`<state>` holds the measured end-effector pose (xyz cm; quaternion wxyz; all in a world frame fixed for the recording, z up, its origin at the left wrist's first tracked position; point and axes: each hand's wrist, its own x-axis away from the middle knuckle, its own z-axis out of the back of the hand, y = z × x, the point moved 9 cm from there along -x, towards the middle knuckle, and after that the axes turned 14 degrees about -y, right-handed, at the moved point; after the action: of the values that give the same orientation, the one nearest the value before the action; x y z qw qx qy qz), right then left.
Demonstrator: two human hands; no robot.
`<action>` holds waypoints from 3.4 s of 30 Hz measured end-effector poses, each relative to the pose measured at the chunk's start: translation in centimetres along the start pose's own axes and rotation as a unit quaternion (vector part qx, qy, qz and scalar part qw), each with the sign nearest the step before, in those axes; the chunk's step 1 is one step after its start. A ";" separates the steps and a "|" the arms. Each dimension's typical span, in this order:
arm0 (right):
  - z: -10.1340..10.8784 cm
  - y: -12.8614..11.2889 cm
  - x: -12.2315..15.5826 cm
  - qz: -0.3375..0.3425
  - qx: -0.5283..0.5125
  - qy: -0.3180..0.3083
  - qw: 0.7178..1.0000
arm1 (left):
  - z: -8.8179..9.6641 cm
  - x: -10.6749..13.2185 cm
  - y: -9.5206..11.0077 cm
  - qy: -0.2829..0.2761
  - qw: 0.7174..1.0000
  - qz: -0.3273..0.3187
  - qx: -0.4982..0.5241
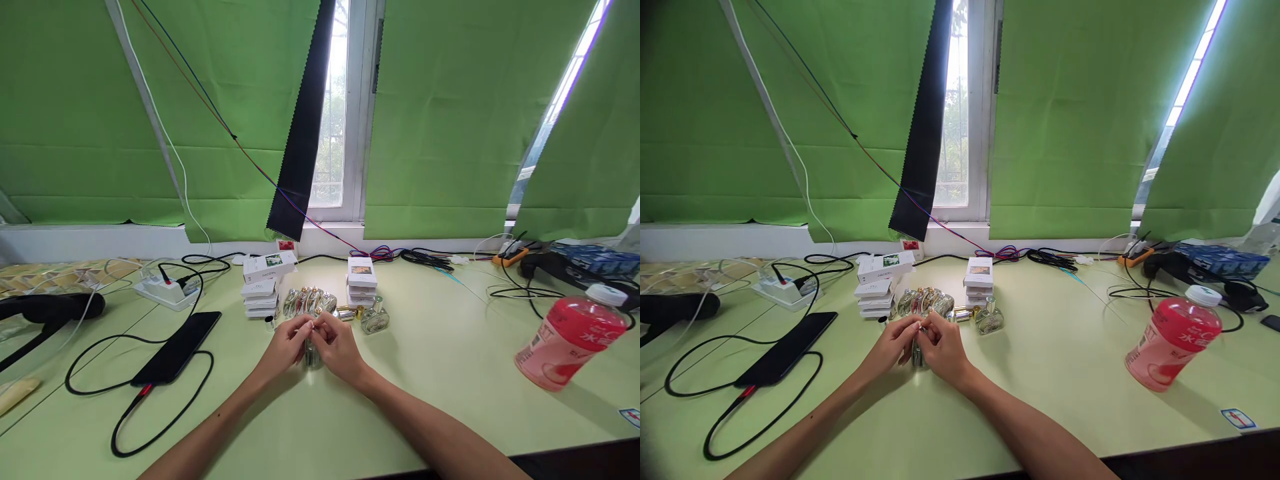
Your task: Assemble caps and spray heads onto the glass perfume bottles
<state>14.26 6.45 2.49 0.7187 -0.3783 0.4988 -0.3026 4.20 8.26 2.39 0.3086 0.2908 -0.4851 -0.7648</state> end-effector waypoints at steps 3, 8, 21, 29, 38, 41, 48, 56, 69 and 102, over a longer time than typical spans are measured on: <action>0.1 -0.1 0.0 0.000 0.003 0.002 1.000 | 0.0 0.0 0.1 -0.001 1.000 -0.003 -0.002; 0.1 0.0 0.0 -0.002 0.007 0.002 1.000 | 0.0 -0.1 0.2 -0.003 1.000 -0.013 -0.004; 0.1 0.1 0.0 -0.006 0.011 0.000 1.000 | 0.0 0.1 0.4 0.007 1.000 -0.012 -0.027; 0.1 0.2 0.0 0.003 0.005 0.000 1.000 | -0.1 0.2 0.5 0.004 0.999 -0.008 -0.038; 0.2 0.2 0.0 0.003 0.010 0.003 1.000 | 0.0 0.0 0.2 0.003 0.999 -0.005 -0.037; 0.1 0.0 0.0 0.003 0.012 0.003 1.000 | -0.1 0.0 0.2 0.001 1.000 -0.004 -0.030; 0.1 -0.3 0.0 -0.003 0.027 -0.001 1.000 | -0.1 0.0 0.2 -0.001 1.000 -0.004 -0.031; 0.1 -0.3 0.0 -0.009 0.046 -0.004 0.999 | -0.1 0.1 0.3 0.000 0.999 -0.005 -0.037; 0.0 -0.4 0.0 -0.008 0.054 -0.013 0.998 | -0.2 0.1 0.4 0.002 0.999 -0.003 -0.039; 0.0 -0.4 0.0 -0.017 0.069 -0.019 0.997 | 0.0 0.2 1.5 0.018 0.994 -0.010 -0.109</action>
<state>14.25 6.28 2.85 0.7471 -0.3415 0.4568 -0.3413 4.36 7.55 3.73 0.3398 0.2737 -0.3904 -0.8107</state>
